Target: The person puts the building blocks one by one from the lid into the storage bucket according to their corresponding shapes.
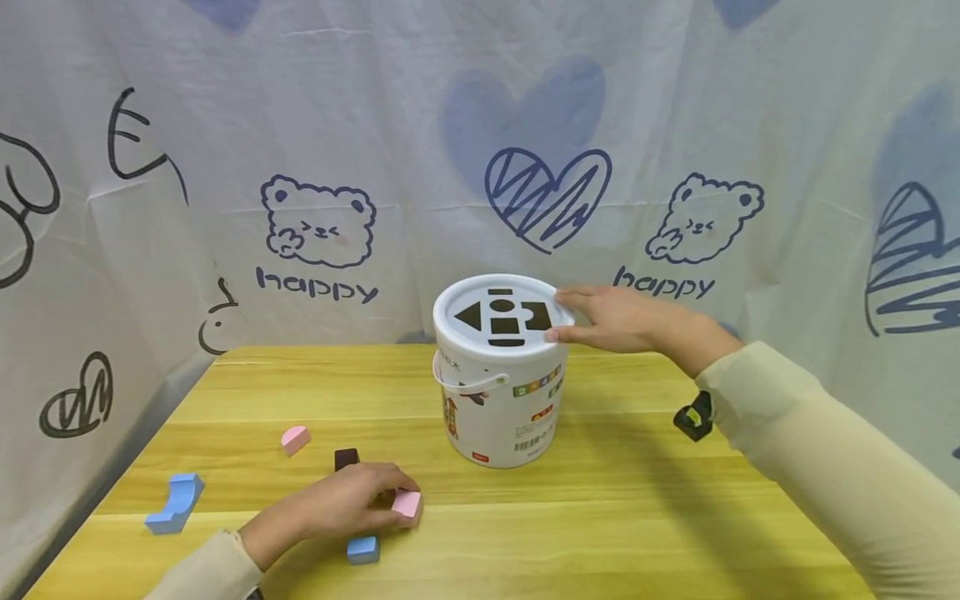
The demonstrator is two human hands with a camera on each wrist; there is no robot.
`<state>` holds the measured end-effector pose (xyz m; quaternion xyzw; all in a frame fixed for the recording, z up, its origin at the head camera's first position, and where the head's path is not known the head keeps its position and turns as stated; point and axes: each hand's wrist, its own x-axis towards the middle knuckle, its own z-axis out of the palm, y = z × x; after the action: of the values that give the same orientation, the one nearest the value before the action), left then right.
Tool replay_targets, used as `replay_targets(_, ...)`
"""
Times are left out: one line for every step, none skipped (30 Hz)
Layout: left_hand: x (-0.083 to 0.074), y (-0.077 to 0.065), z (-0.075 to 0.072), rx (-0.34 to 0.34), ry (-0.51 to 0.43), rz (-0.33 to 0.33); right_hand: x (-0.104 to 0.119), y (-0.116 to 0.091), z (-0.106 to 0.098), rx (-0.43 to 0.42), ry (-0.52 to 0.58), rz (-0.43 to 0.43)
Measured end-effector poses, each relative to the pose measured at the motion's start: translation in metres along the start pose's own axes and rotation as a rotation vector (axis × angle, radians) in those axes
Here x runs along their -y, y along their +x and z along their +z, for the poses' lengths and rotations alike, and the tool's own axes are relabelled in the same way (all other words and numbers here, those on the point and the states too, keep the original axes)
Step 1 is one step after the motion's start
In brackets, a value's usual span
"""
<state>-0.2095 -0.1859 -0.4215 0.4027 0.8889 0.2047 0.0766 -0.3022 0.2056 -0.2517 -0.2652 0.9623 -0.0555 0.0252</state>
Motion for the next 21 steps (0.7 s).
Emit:
replay_targets(0.000, 0.000, 0.000, 0.002, 0.000, 0.004, 0.000, 0.000, 0.000, 0.000, 0.000, 0.000)
replay_targets(0.000, 0.000, -0.001, 0.004, -0.001, 0.006, 0.000, 0.000, 0.000, 0.000, 0.000, 0.001)
replay_targets(0.000, 0.000, -0.001, 0.006, -0.002, 0.007, 0.000, 0.000, 0.000, 0.001, 0.000, 0.002)
replay_targets(0.000, 0.001, -0.002, 0.005, 0.002, 0.008, 0.000, 0.000, 0.000, 0.000, 0.000, 0.002)
replay_targets(0.000, 0.001, -0.003, 0.005, 0.003, 0.007, 0.001, 0.000, 0.000, 0.001, -0.002, 0.004)
replay_targets(-0.001, 0.002, -0.004, 0.004, 0.009, 0.009, 0.001, 0.000, 0.000, 0.001, -0.003, 0.004)
replay_targets(-0.002, 0.003, -0.006, -0.002, 0.017, 0.011, 0.001, 0.000, -0.001, 0.001, -0.003, 0.005)
replay_targets(-0.003, 0.004, -0.007, -0.007, 0.023, 0.012, 0.001, 0.000, -0.001, 0.001, -0.004, 0.006)
replay_targets(-0.005, 0.005, -0.010, -0.014, 0.033, 0.013, 0.001, 0.000, -0.001, 0.002, -0.004, 0.007)
replay_targets(-0.006, 0.006, -0.012, -0.022, 0.041, 0.015, 0.001, 0.000, -0.001, 0.002, -0.004, 0.008)
replay_targets(-0.008, 0.008, -0.015, -0.029, 0.044, 0.017, 0.001, 0.000, -0.001, 0.002, -0.004, 0.010)
replay_targets(-0.010, 0.009, -0.018, -0.037, 0.052, 0.022, 0.001, 0.000, -0.001, 0.002, -0.003, 0.010)
replay_targets(-0.012, 0.011, -0.021, -0.044, 0.056, 0.021, 0.001, 0.000, -0.001, 0.002, -0.002, 0.010)
replay_targets(-0.015, 0.012, -0.024, -0.050, 0.058, 0.022, 0.001, 0.000, -0.001, 0.001, -0.002, 0.011)
replay_targets(-0.017, 0.014, -0.027, -0.056, 0.057, 0.024, 0.001, 0.000, -0.001, 0.001, -0.001, 0.012)
replay_targets(-0.019, 0.015, -0.031, -0.062, 0.055, 0.027, 0.001, 0.000, -0.001, 0.001, 0.000, 0.012)
replay_targets(-0.022, 0.017, -0.035, -0.068, 0.053, 0.030, 0.002, 0.000, -0.001, 0.001, 0.001, 0.012)
replay_targets(-0.025, 0.018, -0.040, -0.076, 0.057, 0.039, 0.002, 0.001, -0.001, 0.001, 0.001, 0.013)
replay_targets(-0.027, 0.020, -0.044, -0.085, 0.063, 0.046, 0.002, 0.001, -0.001, 0.002, 0.001, 0.014)
replay_targets(-0.030, 0.022, -0.048, -0.098, 0.074, 0.055, 0.002, 0.001, -0.001, 0.003, 0.001, 0.015)
replay_targets(-0.033, 0.023, -0.053, -0.112, 0.085, 0.062, 0.002, 0.001, 0.000, 0.003, 0.001, 0.016)
